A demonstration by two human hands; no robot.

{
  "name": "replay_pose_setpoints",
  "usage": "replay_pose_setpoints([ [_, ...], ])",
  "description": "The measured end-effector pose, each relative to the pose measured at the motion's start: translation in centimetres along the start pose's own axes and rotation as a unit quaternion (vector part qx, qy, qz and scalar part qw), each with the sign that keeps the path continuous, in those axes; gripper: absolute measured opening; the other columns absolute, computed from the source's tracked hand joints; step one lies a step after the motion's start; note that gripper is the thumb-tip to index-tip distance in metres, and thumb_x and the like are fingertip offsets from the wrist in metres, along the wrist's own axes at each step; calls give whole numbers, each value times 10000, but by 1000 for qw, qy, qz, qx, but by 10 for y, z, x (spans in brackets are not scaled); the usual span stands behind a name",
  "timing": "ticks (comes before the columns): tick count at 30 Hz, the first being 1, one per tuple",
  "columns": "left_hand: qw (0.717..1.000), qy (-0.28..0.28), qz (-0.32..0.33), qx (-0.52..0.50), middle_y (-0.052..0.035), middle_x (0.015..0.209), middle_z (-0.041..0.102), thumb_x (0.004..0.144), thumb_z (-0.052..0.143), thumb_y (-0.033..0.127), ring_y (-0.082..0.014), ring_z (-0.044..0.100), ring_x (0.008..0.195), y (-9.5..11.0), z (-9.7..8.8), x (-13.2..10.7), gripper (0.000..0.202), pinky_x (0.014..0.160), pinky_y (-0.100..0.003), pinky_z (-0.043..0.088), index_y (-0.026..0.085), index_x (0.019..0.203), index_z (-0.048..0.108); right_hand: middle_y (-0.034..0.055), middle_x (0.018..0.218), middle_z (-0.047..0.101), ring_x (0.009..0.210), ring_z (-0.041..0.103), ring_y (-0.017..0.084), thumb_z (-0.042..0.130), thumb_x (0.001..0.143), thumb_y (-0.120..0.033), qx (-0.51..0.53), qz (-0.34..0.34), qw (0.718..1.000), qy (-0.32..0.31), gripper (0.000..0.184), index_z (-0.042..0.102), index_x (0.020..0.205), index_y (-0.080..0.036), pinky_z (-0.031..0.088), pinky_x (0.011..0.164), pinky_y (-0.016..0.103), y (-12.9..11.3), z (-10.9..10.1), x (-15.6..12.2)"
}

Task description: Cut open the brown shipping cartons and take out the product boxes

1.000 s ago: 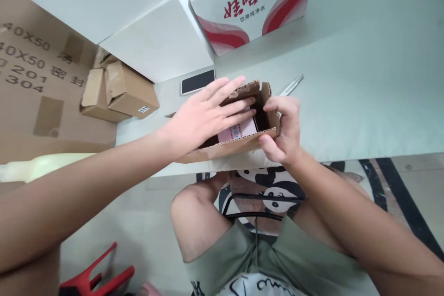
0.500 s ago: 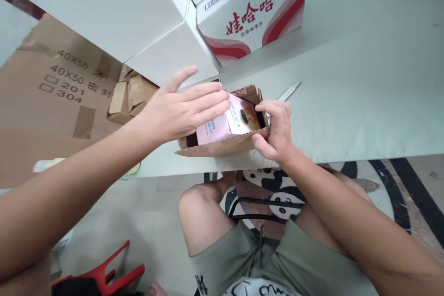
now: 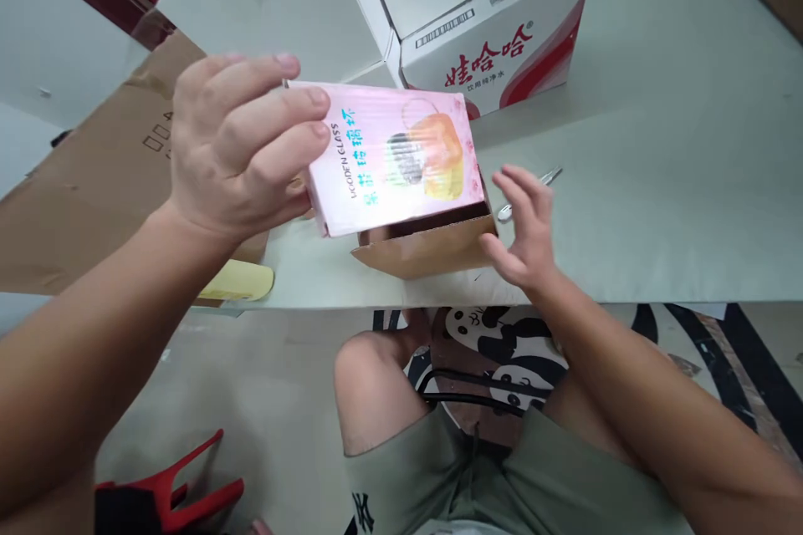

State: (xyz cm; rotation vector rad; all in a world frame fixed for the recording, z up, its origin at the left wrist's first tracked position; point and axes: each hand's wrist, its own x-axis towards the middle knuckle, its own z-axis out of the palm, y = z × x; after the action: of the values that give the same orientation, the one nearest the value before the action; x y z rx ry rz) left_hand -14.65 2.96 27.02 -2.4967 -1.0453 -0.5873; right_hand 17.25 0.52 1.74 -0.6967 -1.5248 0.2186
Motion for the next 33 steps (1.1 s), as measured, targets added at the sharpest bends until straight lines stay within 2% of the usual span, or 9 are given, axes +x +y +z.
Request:
replay_pose_setpoints([
  [3,996,22,81,5,53,928,755,814,810,691,-276,732,1274,25,-18,3,348,1220,-563,535,377,849,665,92,1448,588,1340,581,313,517,967,-698,141,61,988,17,646,541,1517,-359,505,1097,520,-20,-22,21],
  [6,963,22,269,-1,119,877,715,918,742,598,-208,723,1310,73,-25,6,212,1235,-482,539,401,960,677,106,1509,587,1345,629,304,449,942,-860,304,155,932,-121,791,488,1547,-352,598,1007,472,-48,-53,45],
  [11,916,107,387,14,255,1076,761,924,778,456,-134,777,1110,137,-14,15,108,1126,-347,610,484,958,680,122,1521,603,1288,703,255,783,930,-494,479,201,711,-474,796,415,1604,-283,656,953,355,-83,-84,59],
  [15,917,55,395,-14,184,1297,733,903,796,378,-181,759,1162,135,-7,19,262,1036,-371,646,466,1108,659,101,1512,600,1346,671,275,844,850,-533,574,340,597,-446,929,351,1612,-337,640,1013,388,-96,-85,42],
  [19,986,44,-33,-159,-52,1349,690,916,769,389,-318,669,1336,116,6,21,508,1140,-511,565,357,1377,558,52,1425,677,1300,703,309,832,812,-600,549,373,677,-317,706,554,1430,-402,671,947,431,-104,-76,57],
  [23,833,60,-349,-425,-97,1228,687,987,574,646,-331,726,1132,93,43,45,438,995,-548,603,321,1281,573,0,1473,654,1392,633,296,829,772,-613,415,353,820,-174,617,607,1294,-372,625,1077,465,-81,-42,118],
  [25,738,32,-409,-536,-102,1107,700,980,515,717,-328,751,1038,79,72,64,519,924,-530,612,302,1287,571,-25,1469,657,1340,656,252,800,792,-540,359,385,838,-144,623,540,1336,-382,626,1071,452,-53,-13,151],
  [28,668,35,-445,-596,-78,997,699,914,677,634,-318,751,986,62,117,90,521,877,-483,606,297,1294,563,-22,1342,722,1235,695,205,692,892,-518,294,452,832,-128,476,543,1315,-357,651,997,394,-8,32,184],
  [33,659,42,-481,-576,-84,956,698,938,677,453,-322,757,927,43,150,96,402,852,-509,606,258,1276,579,12,1171,763,1132,726,211,615,932,-577,273,499,813,-122,380,652,1181,-292,661,906,357,18,56,189],
])
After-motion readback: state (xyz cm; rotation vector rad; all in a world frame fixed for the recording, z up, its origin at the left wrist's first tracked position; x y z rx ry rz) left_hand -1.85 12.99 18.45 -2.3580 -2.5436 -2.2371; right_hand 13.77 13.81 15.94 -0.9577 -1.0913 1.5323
